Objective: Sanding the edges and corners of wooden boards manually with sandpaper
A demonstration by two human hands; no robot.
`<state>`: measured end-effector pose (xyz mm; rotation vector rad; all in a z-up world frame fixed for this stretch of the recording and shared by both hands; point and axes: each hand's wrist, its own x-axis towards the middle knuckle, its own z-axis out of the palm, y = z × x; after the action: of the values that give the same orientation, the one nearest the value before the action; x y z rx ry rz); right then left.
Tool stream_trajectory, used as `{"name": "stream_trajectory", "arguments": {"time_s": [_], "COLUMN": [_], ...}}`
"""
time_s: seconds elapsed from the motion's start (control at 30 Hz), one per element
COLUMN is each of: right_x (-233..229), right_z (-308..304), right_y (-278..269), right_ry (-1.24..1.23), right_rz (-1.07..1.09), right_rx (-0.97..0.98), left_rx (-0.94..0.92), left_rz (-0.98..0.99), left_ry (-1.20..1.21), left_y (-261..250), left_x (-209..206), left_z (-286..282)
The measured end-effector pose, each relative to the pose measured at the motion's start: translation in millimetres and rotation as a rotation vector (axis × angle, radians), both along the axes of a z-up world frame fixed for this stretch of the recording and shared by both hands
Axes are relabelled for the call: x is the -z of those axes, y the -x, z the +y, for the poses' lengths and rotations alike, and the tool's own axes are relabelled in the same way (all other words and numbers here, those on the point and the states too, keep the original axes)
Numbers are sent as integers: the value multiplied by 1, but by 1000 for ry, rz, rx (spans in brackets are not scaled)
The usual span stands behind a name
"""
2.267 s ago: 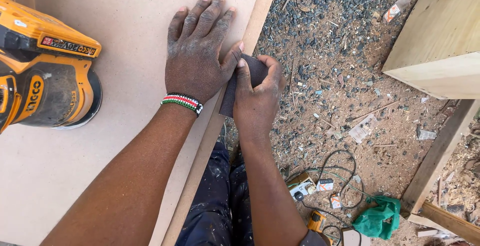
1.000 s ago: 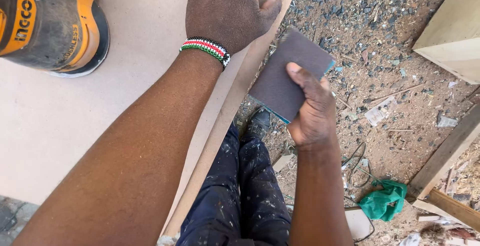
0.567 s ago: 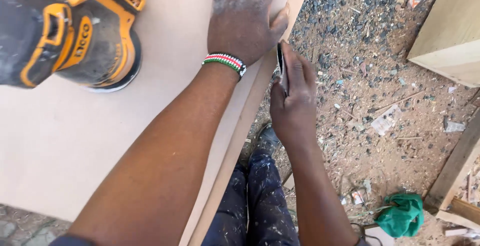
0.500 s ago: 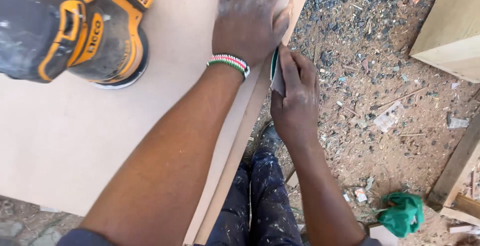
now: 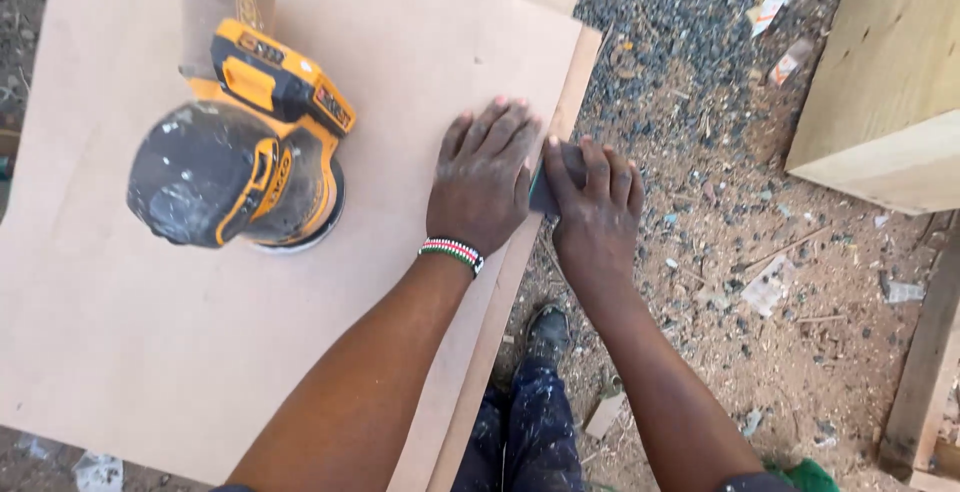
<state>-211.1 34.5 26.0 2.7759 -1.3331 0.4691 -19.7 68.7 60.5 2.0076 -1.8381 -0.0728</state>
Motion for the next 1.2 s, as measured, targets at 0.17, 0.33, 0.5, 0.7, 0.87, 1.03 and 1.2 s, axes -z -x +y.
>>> {"name": "stream_trajectory", "arguments": {"time_s": [0.17, 0.33, 0.5, 0.7, 0.87, 1.03, 1.2], "right_x": [2, -2, -8, 27, 1, -11, -15], "right_z": [-55, -5, 55, -6, -79, -66, 13], "right_y": [-10, 4, 15, 3, -19, -16, -1], "right_ry": [-75, -152, -141, 40, -115, -217, -207], "right_rz": [-1, 9, 35, 125, 102, 70, 80], "right_rx": [-3, 25, 20, 68, 109, 99, 75], "left_rx": [-19, -13, -20, -36, -28, -32, -31], "left_rz": [9, 56, 47, 85, 60, 62, 120], "left_ry": [-14, -47, -67, -79, -46, -61, -90], "left_y": [0, -2, 1, 6, 8, 10, 9], "left_x": [10, 6, 0, -4, -1, 2, 1], "left_z": [-1, -4, -4, -2, -3, -5, -4]}}
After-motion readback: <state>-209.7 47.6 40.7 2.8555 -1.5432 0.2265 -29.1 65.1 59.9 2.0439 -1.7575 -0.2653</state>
